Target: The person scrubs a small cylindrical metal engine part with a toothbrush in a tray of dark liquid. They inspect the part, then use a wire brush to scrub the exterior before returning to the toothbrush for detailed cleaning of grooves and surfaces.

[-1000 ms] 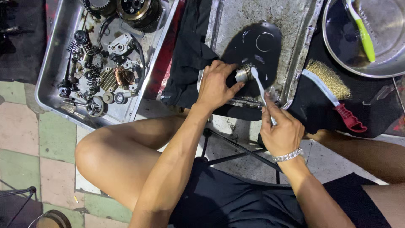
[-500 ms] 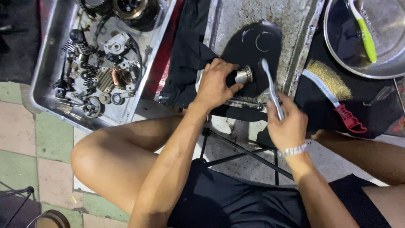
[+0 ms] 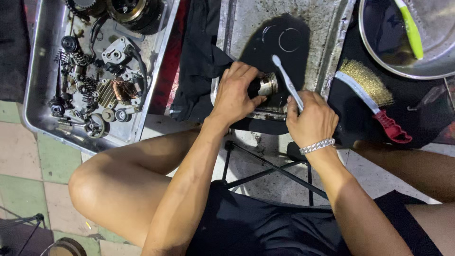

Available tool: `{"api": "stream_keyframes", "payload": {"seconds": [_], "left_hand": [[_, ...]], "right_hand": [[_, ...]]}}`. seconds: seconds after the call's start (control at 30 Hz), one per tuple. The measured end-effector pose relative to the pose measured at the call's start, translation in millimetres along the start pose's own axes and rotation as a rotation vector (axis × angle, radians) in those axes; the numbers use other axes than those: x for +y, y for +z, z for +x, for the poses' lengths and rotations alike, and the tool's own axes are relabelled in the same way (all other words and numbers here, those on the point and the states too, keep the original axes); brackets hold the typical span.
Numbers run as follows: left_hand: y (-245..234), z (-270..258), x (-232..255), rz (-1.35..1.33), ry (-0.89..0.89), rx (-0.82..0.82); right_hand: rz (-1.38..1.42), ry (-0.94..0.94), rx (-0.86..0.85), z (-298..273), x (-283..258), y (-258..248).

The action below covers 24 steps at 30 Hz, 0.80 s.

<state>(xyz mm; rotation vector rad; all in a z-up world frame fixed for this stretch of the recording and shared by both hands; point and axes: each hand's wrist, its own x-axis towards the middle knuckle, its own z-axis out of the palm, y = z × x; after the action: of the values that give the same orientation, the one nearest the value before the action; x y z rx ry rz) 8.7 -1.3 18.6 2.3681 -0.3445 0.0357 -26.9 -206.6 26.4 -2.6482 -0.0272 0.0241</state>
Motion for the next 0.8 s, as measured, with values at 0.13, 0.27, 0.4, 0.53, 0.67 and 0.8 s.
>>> {"api": "stream_keyframes", "payload": {"seconds": [0.13, 0.27, 0.4, 0.53, 0.67, 0.8], "left_hand": [[0.5, 1.9, -1.0, 0.016, 0.025, -0.012], [5.0, 2.3, -1.5, 0.027, 0.069, 0.028], [5.2, 1.6, 0.6, 0.066, 0.067, 0.02], [5.5, 3.1, 5.0, 0.102, 0.053, -0.014], [4.1, 4.8, 10.3, 0.122, 0.04, -0.037], [3.0, 5.7, 11.9, 0.123, 0.022, -0.054]], "right_hand": [[-0.046, -0.089, 0.052, -5.7, 7.9, -3.1], [-0.087, -0.048, 0.014, -12.1, 13.9, -9.8], [-0.021, -0.036, 0.065, -20.6, 18.3, -19.6], [0.067, 0.03, 0.091, -28.2, 32.2, -35.7], [0.079, 0.204, 0.115, -31.9, 77.3, -47.4], [-0.038, 0.424, 0.103, -10.6, 197.1, -67.6]]}}
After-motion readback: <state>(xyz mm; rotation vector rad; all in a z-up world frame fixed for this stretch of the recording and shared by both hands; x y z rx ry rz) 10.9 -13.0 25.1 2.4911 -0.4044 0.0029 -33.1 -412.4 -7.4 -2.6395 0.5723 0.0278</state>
